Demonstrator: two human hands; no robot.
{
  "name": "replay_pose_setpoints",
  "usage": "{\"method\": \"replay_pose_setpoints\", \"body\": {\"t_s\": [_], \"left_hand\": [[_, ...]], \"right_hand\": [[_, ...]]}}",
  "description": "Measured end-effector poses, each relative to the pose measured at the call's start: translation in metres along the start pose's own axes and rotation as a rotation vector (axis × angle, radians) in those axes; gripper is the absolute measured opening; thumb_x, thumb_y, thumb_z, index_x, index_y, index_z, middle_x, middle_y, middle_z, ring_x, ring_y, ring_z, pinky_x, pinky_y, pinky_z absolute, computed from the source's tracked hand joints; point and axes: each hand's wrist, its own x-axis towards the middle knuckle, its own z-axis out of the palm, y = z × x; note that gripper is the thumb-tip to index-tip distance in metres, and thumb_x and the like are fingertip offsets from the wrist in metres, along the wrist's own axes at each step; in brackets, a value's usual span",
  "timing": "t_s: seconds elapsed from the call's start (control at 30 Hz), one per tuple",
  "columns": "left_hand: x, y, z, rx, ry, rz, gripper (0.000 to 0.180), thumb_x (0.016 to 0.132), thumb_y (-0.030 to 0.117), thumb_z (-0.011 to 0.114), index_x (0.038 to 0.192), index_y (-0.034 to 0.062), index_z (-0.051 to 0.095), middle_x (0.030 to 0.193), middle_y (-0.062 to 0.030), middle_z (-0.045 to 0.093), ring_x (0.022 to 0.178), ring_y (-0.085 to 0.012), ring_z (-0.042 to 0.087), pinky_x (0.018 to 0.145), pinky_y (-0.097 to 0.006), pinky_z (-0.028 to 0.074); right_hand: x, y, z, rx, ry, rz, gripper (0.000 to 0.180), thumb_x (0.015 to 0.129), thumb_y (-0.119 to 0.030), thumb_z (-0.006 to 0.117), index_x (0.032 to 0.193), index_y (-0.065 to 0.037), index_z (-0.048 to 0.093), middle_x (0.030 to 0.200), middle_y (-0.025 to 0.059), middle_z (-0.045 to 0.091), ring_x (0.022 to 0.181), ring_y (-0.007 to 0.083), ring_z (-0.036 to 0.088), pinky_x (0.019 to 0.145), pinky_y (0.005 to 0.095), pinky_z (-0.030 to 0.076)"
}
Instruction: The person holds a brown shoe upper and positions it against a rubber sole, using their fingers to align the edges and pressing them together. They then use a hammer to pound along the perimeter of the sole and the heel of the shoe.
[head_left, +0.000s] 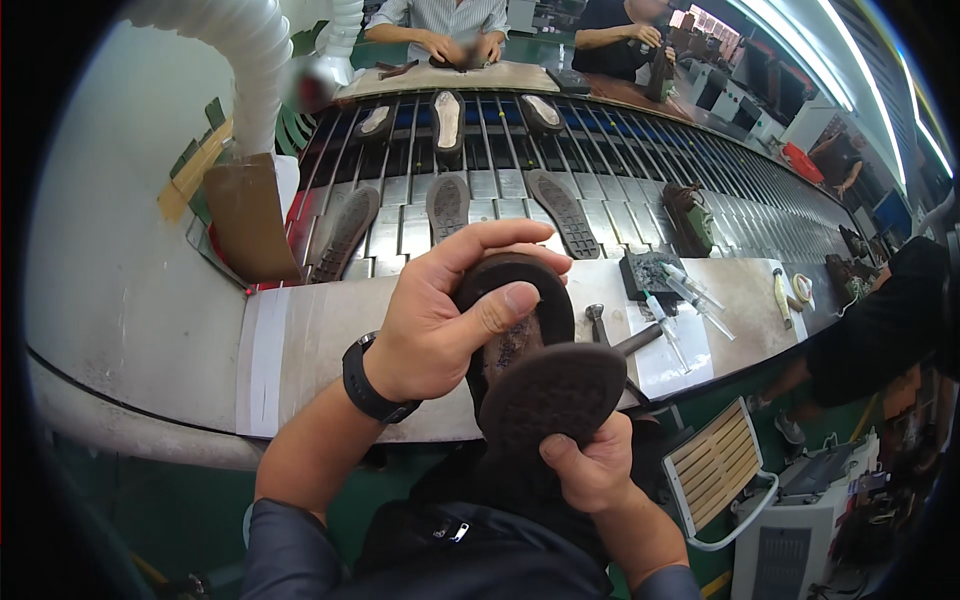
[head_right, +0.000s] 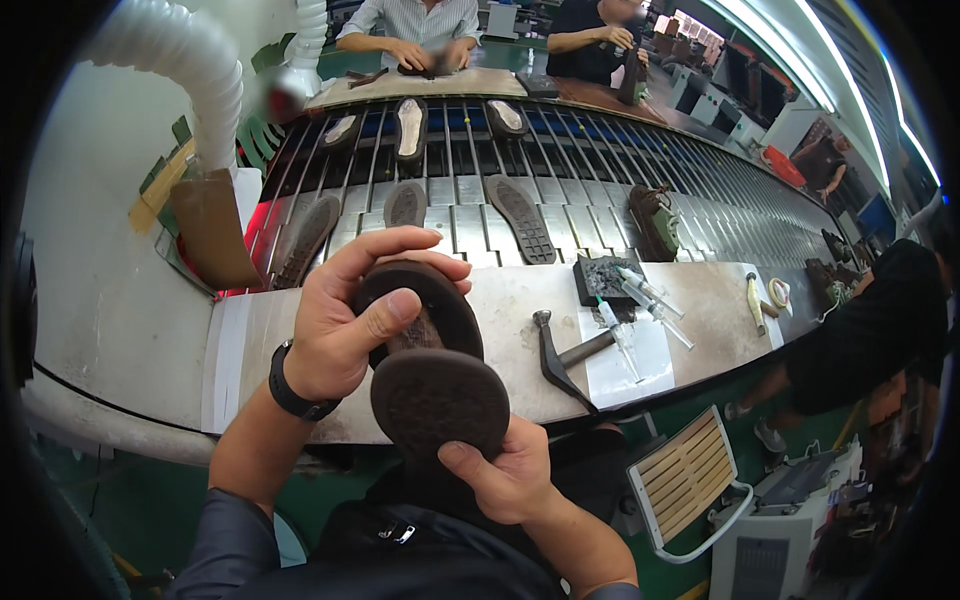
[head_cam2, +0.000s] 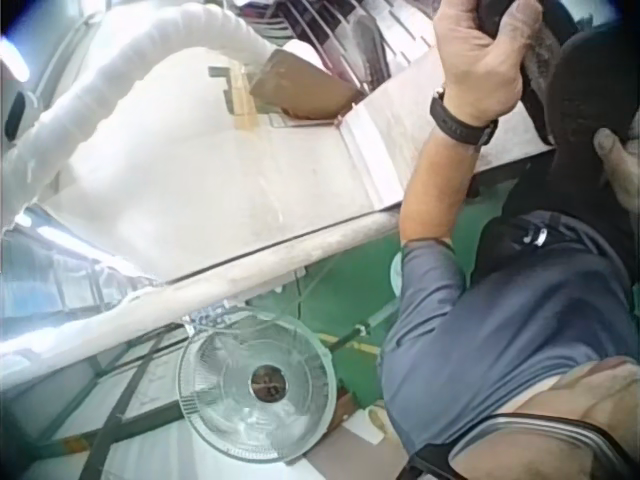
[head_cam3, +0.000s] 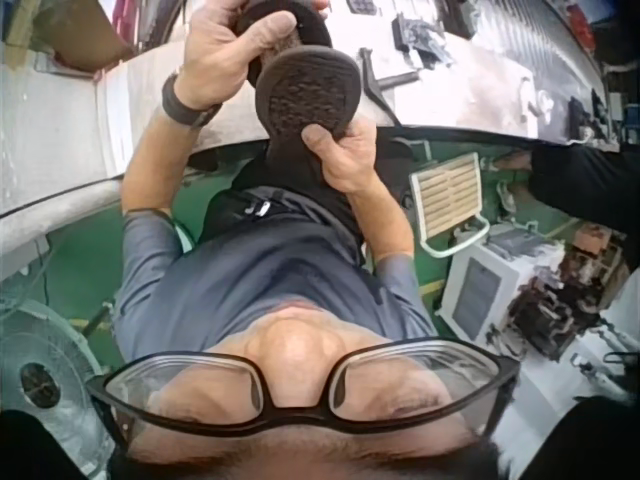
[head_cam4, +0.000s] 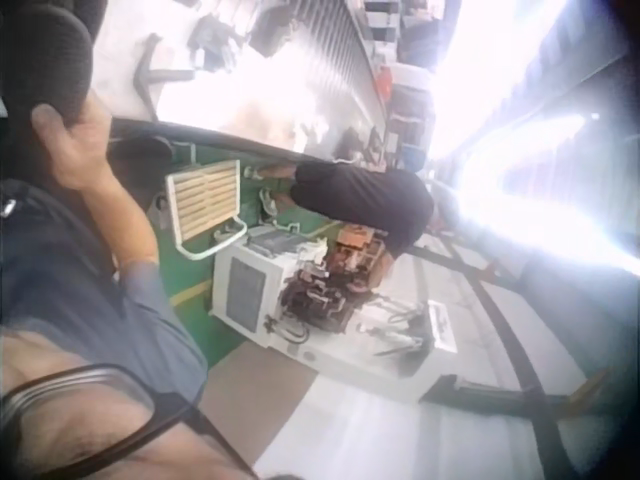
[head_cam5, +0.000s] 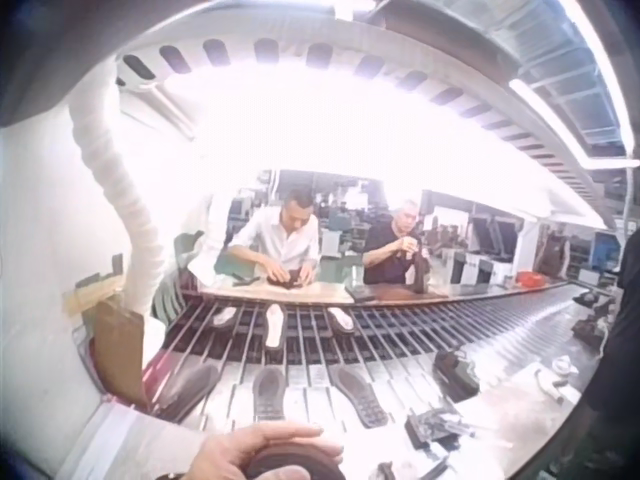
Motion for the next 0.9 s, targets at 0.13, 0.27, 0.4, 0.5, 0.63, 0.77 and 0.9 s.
{"method": "replay_pose_setpoints", "body": {"t_s": [0.13, 0.27, 0.4, 0.5, 0.63, 0.77, 0.9], "left_hand": [[-0.005, -0.001, -0.002, 0.045, -0.058, 0.066, 0.039, 0.108, 0.014, 0.067, 0.141, -0.0047, 0.06, 0.133, -0.0227, 0.072, 0.123, -0.0275, 0.072, 0.108, -0.042, 0.057], [-0.008, 0.004, -0.004, 0.004, -0.107, 0.035, 0.077, 0.111, 0.063, 0.047, 0.137, -0.0076, 0.061, 0.134, -0.0245, 0.071, 0.124, -0.0285, 0.071, 0.108, -0.043, 0.056], [-0.011, 0.009, -0.002, -0.004, -0.105, -0.031, 0.1, 0.095, 0.083, 0.058, 0.137, -0.0078, 0.06, 0.135, -0.0259, 0.069, 0.123, -0.0288, 0.071, 0.107, -0.043, 0.056], [-0.013, 0.009, -0.004, 0.007, -0.128, -0.041, 0.098, 0.084, 0.071, 0.083, 0.138, -0.007, 0.058, 0.137, -0.0265, 0.068, 0.122, -0.0299, 0.071, 0.106, -0.043, 0.057], [-0.012, 0.001, -0.012, 0.052, -0.212, 0.078, 0.093, 0.077, 0.051, 0.094, 0.139, -0.0068, 0.057, 0.137, -0.0269, 0.067, 0.12, -0.031, 0.072, 0.105, -0.043, 0.058], [-0.012, 0.001, -0.012, 0.055, -0.227, 0.082, 0.091, 0.077, 0.046, 0.095, 0.14, -0.0071, 0.057, 0.137, -0.027, 0.067, 0.12, -0.0311, 0.072, 0.104, -0.043, 0.058], [-0.013, 0.004, -0.012, 0.059, -0.232, 0.075, 0.091, 0.077, 0.045, 0.095, 0.14, -0.0075, 0.057, 0.138, -0.027, 0.067, 0.119, -0.0307, 0.072, 0.104, -0.043, 0.058]], "right_hand": [[0.006, 0.0, 0.001, -0.044, 0.0, 0.014, 0.03, 0.105, -0.01, 0.074, 0.131, 0.005, 0.071, 0.124, 0.0098, 0.077, 0.113, 0.0152, 0.069, 0.1, 0.0334, 0.055], [0.011, 0.004, 0.001, -0.009, 0.02, 0.035, 0.026, 0.105, -0.01, 0.074, 0.127, 0.004, 0.074, 0.121, 0.0091, 0.078, 0.109, 0.014, 0.07, 0.096, 0.0319, 0.056], [0.011, 0.006, -0.003, -0.052, -0.033, 0.077, 0.027, 0.105, -0.011, 0.074, 0.127, 0.004, 0.075, 0.12, 0.0093, 0.079, 0.109, 0.0133, 0.07, 0.096, 0.0312, 0.056], [0.013, 0.003, 0.005, -0.038, -0.001, 0.047, 0.028, 0.105, -0.011, 0.074, 0.129, 0.004, 0.074, 0.121, 0.0094, 0.079, 0.109, 0.0133, 0.07, 0.096, 0.031, 0.056], [0.012, 0.003, 0.006, -0.056, -0.008, 0.043, 0.028, 0.105, -0.011, 0.074, 0.129, 0.004, 0.074, 0.121, 0.0092, 0.079, 0.109, 0.0133, 0.071, 0.095, 0.0308, 0.056], [0.012, -0.001, 0.011, -0.042, 0.043, 0.092, 0.03, 0.102, -0.016, 0.079, 0.124, 0.005, 0.076, 0.119, 0.0092, 0.078, 0.107, 0.0139, 0.07, 0.094, 0.0303, 0.054], [0.013, -0.002, 0.012, -0.048, 0.042, 0.084, 0.029, 0.102, -0.016, 0.079, 0.123, 0.005, 0.076, 0.117, 0.0082, 0.078, 0.104, 0.0128, 0.069, 0.091, 0.0293, 0.054]]}}
